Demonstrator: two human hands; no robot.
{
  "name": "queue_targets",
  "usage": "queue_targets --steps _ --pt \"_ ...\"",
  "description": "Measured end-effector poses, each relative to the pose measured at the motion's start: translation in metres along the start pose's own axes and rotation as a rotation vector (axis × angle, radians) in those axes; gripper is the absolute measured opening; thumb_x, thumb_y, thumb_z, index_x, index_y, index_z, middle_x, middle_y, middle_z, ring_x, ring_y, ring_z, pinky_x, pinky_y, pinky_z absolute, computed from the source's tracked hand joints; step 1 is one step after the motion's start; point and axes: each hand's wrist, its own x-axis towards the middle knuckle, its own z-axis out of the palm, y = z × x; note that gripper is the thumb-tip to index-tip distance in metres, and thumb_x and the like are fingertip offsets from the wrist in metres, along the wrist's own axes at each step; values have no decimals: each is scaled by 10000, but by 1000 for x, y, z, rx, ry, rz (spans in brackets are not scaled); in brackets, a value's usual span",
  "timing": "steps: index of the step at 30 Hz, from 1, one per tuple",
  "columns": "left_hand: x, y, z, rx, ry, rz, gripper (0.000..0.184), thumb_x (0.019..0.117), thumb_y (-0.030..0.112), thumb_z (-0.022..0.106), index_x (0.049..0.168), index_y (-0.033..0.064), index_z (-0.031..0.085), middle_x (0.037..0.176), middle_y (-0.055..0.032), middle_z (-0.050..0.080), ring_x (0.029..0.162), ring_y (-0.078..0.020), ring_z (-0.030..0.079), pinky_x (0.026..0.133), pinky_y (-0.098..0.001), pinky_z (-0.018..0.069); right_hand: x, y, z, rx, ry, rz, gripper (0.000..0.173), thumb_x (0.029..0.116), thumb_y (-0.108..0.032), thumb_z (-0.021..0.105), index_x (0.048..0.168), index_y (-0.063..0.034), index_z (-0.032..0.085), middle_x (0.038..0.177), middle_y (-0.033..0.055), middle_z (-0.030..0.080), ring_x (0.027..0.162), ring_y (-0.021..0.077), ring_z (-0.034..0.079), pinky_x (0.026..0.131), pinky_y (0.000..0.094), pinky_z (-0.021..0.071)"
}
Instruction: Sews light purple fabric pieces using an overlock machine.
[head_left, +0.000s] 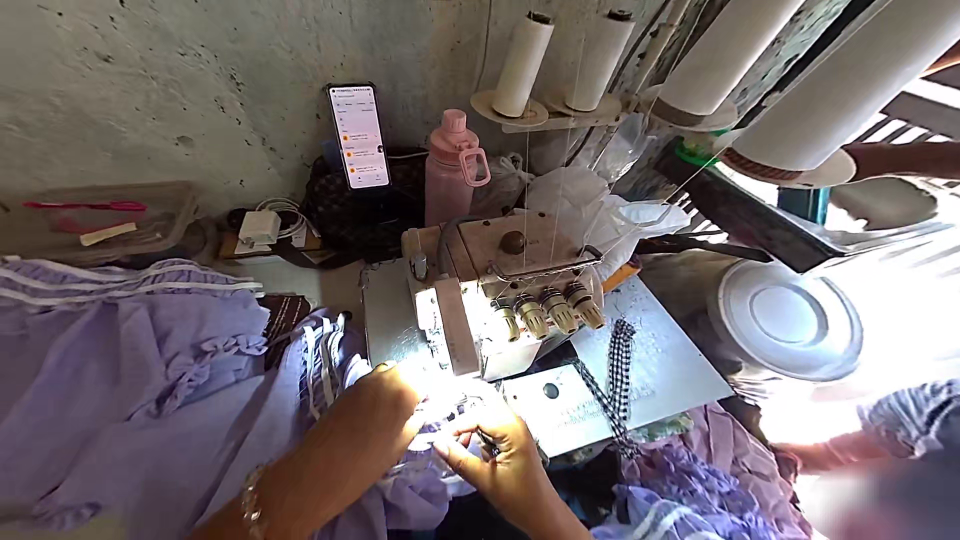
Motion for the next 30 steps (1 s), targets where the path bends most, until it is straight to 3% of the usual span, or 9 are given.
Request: queue_targets --steps 2,6,10,15,19,22,25,27,30 --pt "0 0 1 -6 106 30 114 825 170 672 844 63 706 809 -89 690 768 -245 706 691 -377 581 4 -3 -5 78 -53 36 170 893 -221 768 843 -61 742 1050 32 703 789 -81 576 692 76 480" --pt "-2 2 0 -25 218 -23 231 823 271 668 903 55 686 839 -77 697 751 -192 684 670 -302 556 8 -6 -6 97 1 31 167 888 -198 762 838 -42 730 690 -55 617 590 -104 461 552 65 379" --pt "-4 -3 6 31 251 20 264 875 288 600 720 85 666 754 -69 640 725 -193 659 648 -286 535 9 -8 -6 41 72 27 154 860 -178 780 818 -43 717 696 -55 614 576 -104 441 536 61 365" --pt "-5 -2 6 -34 200 6 285 932 262 528 759 113 699 832 -43 692 832 -192 664 748 -305 526 12 -8 -6 -11 118 43 149 838 -168 771 792 -59 681 671 -76 591 559 -108 429 517 60 350" --pt "-7 -1 8 -75 204 -6 300 950 228 499 759 101 693 806 -38 702 816 -170 671 759 -290 517 13 -8 -6 -21 125 60 171 828 -176 773 765 -64 661 650 -85 568 547 -110 409 507 62 334" --pt "-9 0 8 -97 179 -18 347 969 338 522 805 93 706 819 -47 693 808 -181 658 743 -311 509 13 -7 -6 -19 126 71 162 819 -169 778 775 -68 658 655 -88 573 544 -112 411 500 62 333" --pt "-9 3 11 -17 179 -11 296 897 348 578 829 97 718 843 -52 713 806 -225 685 722 -382 537 15 -6 -9 -139 79 26 211 862 -201 766 965 -39 678 753 -42 652 587 -67 491 549 86 411" --pt "-8 6 14 57 191 -6 281 902 314 564 816 91 713 806 -63 698 795 -261 695 717 -438 542 17 -4 -14 -310 -7 -41 302 910 -249 722 1073 4 700 799 34 696 664 49 610 626 189 517" --pt "-7 7 17 100 175 -9 297 920 319 541 766 107 679 776 -51 681 783 -257 682 727 -454 507 21 -4 -21 -410 -90 -78 225 944 -260 677 891 -53 750 795 55 690 718 109 655 621 249 531"
